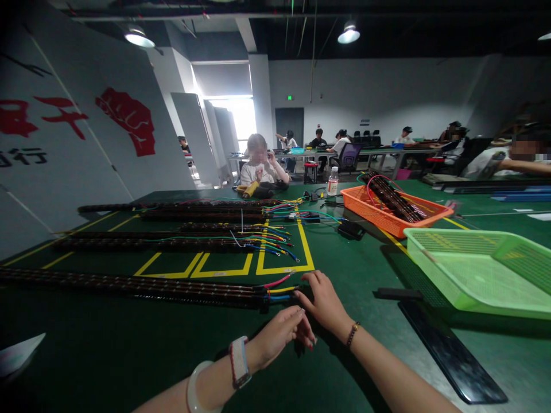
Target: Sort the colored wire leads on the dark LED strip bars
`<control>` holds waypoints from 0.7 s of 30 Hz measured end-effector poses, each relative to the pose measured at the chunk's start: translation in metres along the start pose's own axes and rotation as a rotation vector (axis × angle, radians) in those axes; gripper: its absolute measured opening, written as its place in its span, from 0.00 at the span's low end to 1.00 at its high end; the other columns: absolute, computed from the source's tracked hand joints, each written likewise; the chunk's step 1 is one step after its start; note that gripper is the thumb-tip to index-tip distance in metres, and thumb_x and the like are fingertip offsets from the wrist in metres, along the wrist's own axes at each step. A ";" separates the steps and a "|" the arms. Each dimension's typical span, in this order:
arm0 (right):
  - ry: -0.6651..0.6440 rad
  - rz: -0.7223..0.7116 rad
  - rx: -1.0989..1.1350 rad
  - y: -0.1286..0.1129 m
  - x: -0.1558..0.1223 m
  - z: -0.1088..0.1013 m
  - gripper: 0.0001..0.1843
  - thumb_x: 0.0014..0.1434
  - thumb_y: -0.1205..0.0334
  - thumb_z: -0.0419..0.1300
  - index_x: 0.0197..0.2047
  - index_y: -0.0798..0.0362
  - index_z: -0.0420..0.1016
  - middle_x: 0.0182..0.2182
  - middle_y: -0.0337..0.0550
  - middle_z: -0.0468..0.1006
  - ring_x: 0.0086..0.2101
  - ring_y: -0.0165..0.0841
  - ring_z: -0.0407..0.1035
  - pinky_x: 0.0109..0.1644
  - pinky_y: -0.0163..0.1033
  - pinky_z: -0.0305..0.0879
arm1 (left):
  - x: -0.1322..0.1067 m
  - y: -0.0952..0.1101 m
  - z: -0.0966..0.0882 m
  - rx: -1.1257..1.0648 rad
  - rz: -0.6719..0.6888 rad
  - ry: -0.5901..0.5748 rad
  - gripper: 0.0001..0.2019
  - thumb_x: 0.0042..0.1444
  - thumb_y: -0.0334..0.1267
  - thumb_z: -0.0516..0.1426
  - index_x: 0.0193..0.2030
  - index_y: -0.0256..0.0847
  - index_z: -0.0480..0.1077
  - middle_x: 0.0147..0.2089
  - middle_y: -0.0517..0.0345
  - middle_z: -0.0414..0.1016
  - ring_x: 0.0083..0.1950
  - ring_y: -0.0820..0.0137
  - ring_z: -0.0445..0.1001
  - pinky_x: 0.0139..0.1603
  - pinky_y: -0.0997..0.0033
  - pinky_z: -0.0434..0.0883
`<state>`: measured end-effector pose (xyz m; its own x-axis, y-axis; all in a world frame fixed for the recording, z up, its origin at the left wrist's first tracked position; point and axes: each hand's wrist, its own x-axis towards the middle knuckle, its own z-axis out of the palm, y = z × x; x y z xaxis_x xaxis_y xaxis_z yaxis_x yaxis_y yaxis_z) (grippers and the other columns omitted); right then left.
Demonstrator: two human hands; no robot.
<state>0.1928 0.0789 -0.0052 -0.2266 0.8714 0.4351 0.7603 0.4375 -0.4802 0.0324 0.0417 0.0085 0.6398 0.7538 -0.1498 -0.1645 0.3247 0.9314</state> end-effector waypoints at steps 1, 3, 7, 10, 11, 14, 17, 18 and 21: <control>0.004 -0.028 -0.029 0.000 0.001 0.000 0.18 0.59 0.52 0.55 0.50 0.50 0.64 0.47 0.51 0.67 0.48 0.42 0.62 0.53 0.50 0.59 | 0.001 -0.001 0.000 -0.003 0.004 -0.001 0.21 0.54 0.56 0.52 0.31 0.36 0.64 0.29 0.53 0.72 0.30 0.70 0.72 0.39 0.66 0.66; -0.014 -0.084 -0.075 -0.002 0.004 -0.001 0.22 0.58 0.52 0.56 0.54 0.48 0.63 0.51 0.51 0.66 0.52 0.44 0.60 0.55 0.52 0.58 | 0.001 -0.001 0.000 -0.008 0.010 0.001 0.21 0.54 0.56 0.51 0.31 0.36 0.65 0.28 0.53 0.72 0.29 0.70 0.72 0.38 0.67 0.66; -0.111 -0.202 -0.120 -0.009 0.018 -0.003 0.27 0.58 0.51 0.57 0.58 0.47 0.60 0.55 0.51 0.64 0.55 0.43 0.58 0.58 0.52 0.55 | 0.002 -0.003 0.000 -0.006 0.005 0.012 0.22 0.54 0.56 0.51 0.29 0.35 0.65 0.28 0.51 0.73 0.29 0.70 0.72 0.37 0.67 0.66; -0.222 -0.279 -0.113 -0.015 0.031 -0.004 0.28 0.56 0.49 0.59 0.58 0.47 0.61 0.55 0.50 0.66 0.56 0.43 0.57 0.59 0.51 0.52 | 0.004 -0.006 -0.002 -0.014 -0.006 0.011 0.21 0.53 0.56 0.52 0.30 0.35 0.65 0.28 0.51 0.73 0.29 0.69 0.73 0.37 0.67 0.66; -0.258 -0.290 -0.112 -0.016 0.036 -0.004 0.28 0.56 0.49 0.59 0.58 0.47 0.62 0.53 0.50 0.68 0.55 0.43 0.58 0.58 0.51 0.53 | 0.005 -0.007 -0.003 -0.019 -0.009 0.009 0.21 0.53 0.56 0.52 0.30 0.36 0.65 0.28 0.52 0.73 0.29 0.69 0.73 0.37 0.67 0.66; -0.374 -0.306 -0.112 -0.020 0.051 -0.006 0.24 0.55 0.49 0.60 0.53 0.49 0.68 0.46 0.49 0.73 0.48 0.41 0.64 0.53 0.47 0.58 | 0.008 -0.011 -0.005 -0.030 -0.012 -0.002 0.20 0.53 0.56 0.53 0.31 0.36 0.64 0.28 0.53 0.73 0.30 0.69 0.73 0.38 0.67 0.66; -0.503 -0.319 -0.118 -0.024 0.064 -0.009 0.17 0.54 0.52 0.62 0.44 0.51 0.73 0.37 0.45 0.75 0.38 0.36 0.68 0.41 0.39 0.61 | 0.010 -0.012 -0.006 -0.027 -0.007 -0.009 0.20 0.53 0.55 0.52 0.31 0.37 0.64 0.28 0.53 0.74 0.30 0.69 0.73 0.38 0.66 0.66; -0.537 -0.309 -0.129 -0.026 0.066 -0.010 0.15 0.53 0.53 0.62 0.42 0.52 0.74 0.34 0.43 0.75 0.34 0.35 0.68 0.36 0.36 0.61 | 0.009 -0.012 -0.006 -0.021 -0.007 -0.008 0.20 0.54 0.55 0.52 0.30 0.37 0.64 0.28 0.53 0.73 0.30 0.69 0.73 0.37 0.66 0.66; -0.578 -0.258 -0.175 -0.030 0.070 -0.011 0.13 0.52 0.53 0.63 0.36 0.54 0.75 0.28 0.40 0.74 0.26 0.31 0.66 0.27 0.33 0.54 | 0.006 -0.009 -0.004 -0.012 0.001 0.003 0.19 0.55 0.54 0.52 0.30 0.37 0.65 0.29 0.53 0.73 0.30 0.70 0.73 0.38 0.67 0.66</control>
<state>0.1607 0.1239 0.0478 -0.6683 0.7437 0.0173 0.7145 0.6483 -0.2630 0.0344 0.0453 -0.0023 0.6375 0.7556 -0.1503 -0.1739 0.3312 0.9274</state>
